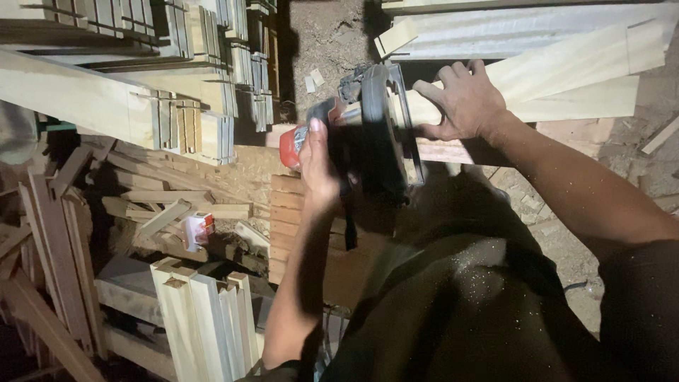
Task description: The person uses a circular saw to cut multiple pieces of wood on a workbench. They repeatedly position each plank, cut it, and then stack the cut pieces to the side.
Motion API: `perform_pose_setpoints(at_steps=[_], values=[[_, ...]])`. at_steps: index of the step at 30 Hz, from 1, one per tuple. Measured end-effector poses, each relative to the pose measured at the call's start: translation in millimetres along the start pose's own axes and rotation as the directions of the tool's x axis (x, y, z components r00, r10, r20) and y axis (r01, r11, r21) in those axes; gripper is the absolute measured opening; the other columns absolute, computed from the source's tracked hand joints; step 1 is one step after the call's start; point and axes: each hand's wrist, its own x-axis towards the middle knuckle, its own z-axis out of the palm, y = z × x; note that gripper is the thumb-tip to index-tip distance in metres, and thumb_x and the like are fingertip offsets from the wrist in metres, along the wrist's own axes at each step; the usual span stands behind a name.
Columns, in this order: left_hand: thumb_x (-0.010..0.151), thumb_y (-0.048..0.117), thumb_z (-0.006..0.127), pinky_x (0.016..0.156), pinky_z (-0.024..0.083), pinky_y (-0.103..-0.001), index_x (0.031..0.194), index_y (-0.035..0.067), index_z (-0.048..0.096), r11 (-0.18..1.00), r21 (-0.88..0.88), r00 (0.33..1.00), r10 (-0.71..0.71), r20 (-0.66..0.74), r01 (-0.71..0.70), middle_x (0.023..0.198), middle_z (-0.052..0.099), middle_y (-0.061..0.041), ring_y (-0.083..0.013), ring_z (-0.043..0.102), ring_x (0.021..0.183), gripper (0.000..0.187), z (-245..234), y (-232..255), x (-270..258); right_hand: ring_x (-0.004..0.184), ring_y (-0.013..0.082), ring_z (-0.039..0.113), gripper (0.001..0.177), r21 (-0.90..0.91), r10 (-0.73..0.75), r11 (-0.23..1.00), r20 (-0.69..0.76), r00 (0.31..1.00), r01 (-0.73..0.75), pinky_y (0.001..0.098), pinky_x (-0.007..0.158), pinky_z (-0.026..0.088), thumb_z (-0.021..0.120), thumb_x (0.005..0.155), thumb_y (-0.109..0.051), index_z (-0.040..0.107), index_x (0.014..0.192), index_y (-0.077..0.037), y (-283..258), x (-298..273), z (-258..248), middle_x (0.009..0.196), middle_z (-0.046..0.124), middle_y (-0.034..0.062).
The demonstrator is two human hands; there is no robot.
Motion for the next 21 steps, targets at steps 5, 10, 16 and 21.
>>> perform_pose_setpoints(at_steps=[5, 10, 16, 21], values=[[0.117, 0.040, 0.028, 0.115, 0.044, -0.038, 0.142, -0.007, 0.057, 0.795, -0.417, 0.887, -0.456, 0.069, 0.441, 0.136, 0.066, -0.025, -0.0264, 0.062, 0.126, 0.061, 6, -7, 3, 0.102, 0.0322, 0.058, 0.083, -0.004, 0.002, 1.000, 0.018, 1.000, -0.002, 0.0525, 0.089, 0.040, 0.050, 0.080, -0.084, 0.051, 0.142, -0.027, 1, 1, 1, 0.104, 0.061, 0.0173], [0.125, 0.041, 0.028, 0.120, 0.043, -0.040, 0.149, -0.010, 0.043, 0.969, -0.233, 0.994, -0.093, -0.060, 0.077, 0.143, 0.057, -0.026, -0.0283, 0.056, 0.134, 0.058, 5, -12, 12, 0.098, 0.0300, 0.058, 0.084, -0.021, -0.003, 1.000, 0.055, 0.998, 0.004, 0.0520, 0.089, 0.041, 0.044, 0.083, -0.088, 0.051, 0.141, -0.027, 3, 0, 5, 0.101, 0.060, 0.0160], [0.109, 0.054, 0.030, 0.098, 0.053, -0.037, 0.136, -0.002, 0.059, 0.621, -0.558, 0.808, -0.565, 0.168, 0.551, 0.117, 0.070, -0.016, -0.0226, 0.067, 0.103, 0.069, -6, 20, 38, 0.096, 0.0294, 0.058, 0.088, -0.051, -0.014, 0.999, 0.041, 0.999, 0.017, 0.0520, 0.087, 0.042, 0.042, 0.082, -0.088, 0.049, 0.147, -0.028, 4, 2, 9, 0.100, 0.060, 0.0160], [0.108, 0.060, 0.034, 0.093, 0.054, -0.034, 0.121, -0.001, 0.068, 0.651, -0.509, 0.783, -0.618, 0.076, 0.564, 0.105, 0.069, -0.009, -0.0166, 0.065, 0.099, 0.071, -9, 34, 51, 0.098, 0.0302, 0.058, 0.086, -0.008, 0.004, 1.000, 0.061, 0.998, -0.004, 0.0516, 0.089, 0.041, 0.045, 0.082, -0.085, 0.050, 0.145, -0.028, 2, 2, 5, 0.103, 0.061, 0.0166]])
